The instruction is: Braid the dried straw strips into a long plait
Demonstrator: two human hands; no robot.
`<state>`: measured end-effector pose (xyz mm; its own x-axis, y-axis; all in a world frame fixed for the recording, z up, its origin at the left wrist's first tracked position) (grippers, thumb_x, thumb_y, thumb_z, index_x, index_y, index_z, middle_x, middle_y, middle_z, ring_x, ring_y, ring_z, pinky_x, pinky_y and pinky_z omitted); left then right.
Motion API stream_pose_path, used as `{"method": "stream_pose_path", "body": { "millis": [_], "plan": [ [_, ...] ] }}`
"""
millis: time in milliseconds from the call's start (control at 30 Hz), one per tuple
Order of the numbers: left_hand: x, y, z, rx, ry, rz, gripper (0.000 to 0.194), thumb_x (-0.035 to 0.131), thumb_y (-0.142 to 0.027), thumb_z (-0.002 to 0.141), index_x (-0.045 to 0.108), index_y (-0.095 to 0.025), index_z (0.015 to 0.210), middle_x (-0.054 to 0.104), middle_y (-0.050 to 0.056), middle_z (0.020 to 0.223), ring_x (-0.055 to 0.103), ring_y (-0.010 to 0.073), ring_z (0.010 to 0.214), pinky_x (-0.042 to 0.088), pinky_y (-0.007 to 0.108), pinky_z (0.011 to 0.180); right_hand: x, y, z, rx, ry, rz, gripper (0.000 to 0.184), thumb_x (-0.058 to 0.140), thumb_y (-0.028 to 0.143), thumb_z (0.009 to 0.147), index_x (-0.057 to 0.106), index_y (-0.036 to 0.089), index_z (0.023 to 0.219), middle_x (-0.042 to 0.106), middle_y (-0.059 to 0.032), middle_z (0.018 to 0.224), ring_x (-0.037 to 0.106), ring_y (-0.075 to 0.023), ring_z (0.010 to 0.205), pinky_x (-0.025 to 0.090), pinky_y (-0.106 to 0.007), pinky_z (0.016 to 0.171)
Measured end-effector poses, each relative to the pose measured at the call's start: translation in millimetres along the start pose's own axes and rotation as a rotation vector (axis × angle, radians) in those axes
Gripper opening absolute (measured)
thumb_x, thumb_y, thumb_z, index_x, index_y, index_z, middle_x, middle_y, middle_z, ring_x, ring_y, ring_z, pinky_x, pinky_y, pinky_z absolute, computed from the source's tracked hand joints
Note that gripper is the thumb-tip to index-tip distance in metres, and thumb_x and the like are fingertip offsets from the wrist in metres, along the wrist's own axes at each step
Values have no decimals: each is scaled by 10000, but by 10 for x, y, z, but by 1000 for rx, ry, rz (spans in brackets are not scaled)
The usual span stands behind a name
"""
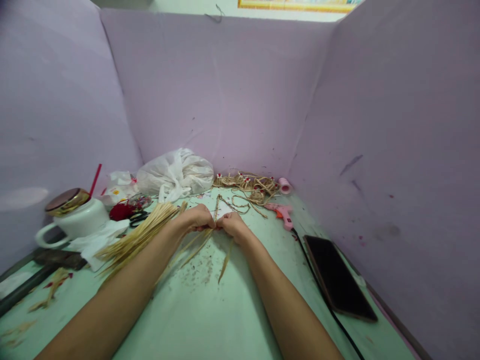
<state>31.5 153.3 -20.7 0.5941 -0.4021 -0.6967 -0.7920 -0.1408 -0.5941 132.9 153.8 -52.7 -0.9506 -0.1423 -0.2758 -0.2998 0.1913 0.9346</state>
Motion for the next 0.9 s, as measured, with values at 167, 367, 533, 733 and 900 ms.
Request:
{"method": "stream_pose_path", "body": {
  "millis": [167,367,533,733,900],
  "plan": [
    [57,-127,-8,75,-125,149,44,583,-143,505,542,-138,518,445,14,374,493,160,461,311,213,410,-10,-74,18,39,-10,55,126,498,84,557,437,159,477,306,80,297,196,-30,275,127,-184,302],
    [32,-215,-47,181,-322,279,139,590,-207,526,599,-125,638,589,113,595,576,245,656,364,251,488,-4,-112,-4,101,-47,112,175,477,74,576,383,167,463,291,77,286,208,-29,265,123,-172,295],
    [91,-215,-93,207,-25,177,68,583,-159,548,567,-117,497,550,64,474,501,145,442,332,220,418,52,-83,-46,100,10,139,155,474,71,588,419,157,471,329,68,301,209,-28,264,116,-176,294],
    [-222,140,56,-45,-73,-257,162,499,-118,669,531,-97,512,469,-1,380,348,51,301,270,180,354,82,-97,-79,140,114,177,133,482,102,631,474,141,504,357,55,318,256,-43,274,162,-184,297],
    [151,161,181,-78,114,-361,154,460,-61,698,541,-96,572,524,7,457,438,45,369,368,158,431,102,-124,-54,152,177,220,105,490,122,657,498,129,553,435,40,375,278,-38,290,163,-181,305]
  ]
}}
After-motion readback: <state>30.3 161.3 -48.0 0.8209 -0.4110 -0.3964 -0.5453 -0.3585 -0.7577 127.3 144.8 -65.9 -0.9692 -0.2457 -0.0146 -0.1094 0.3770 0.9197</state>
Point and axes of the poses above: each hand's wrist, its own z-axis towards the middle knuckle, its own x-axis out of the palm, y = z × x, the point moved 9 cm from there along z, towards the middle knuckle
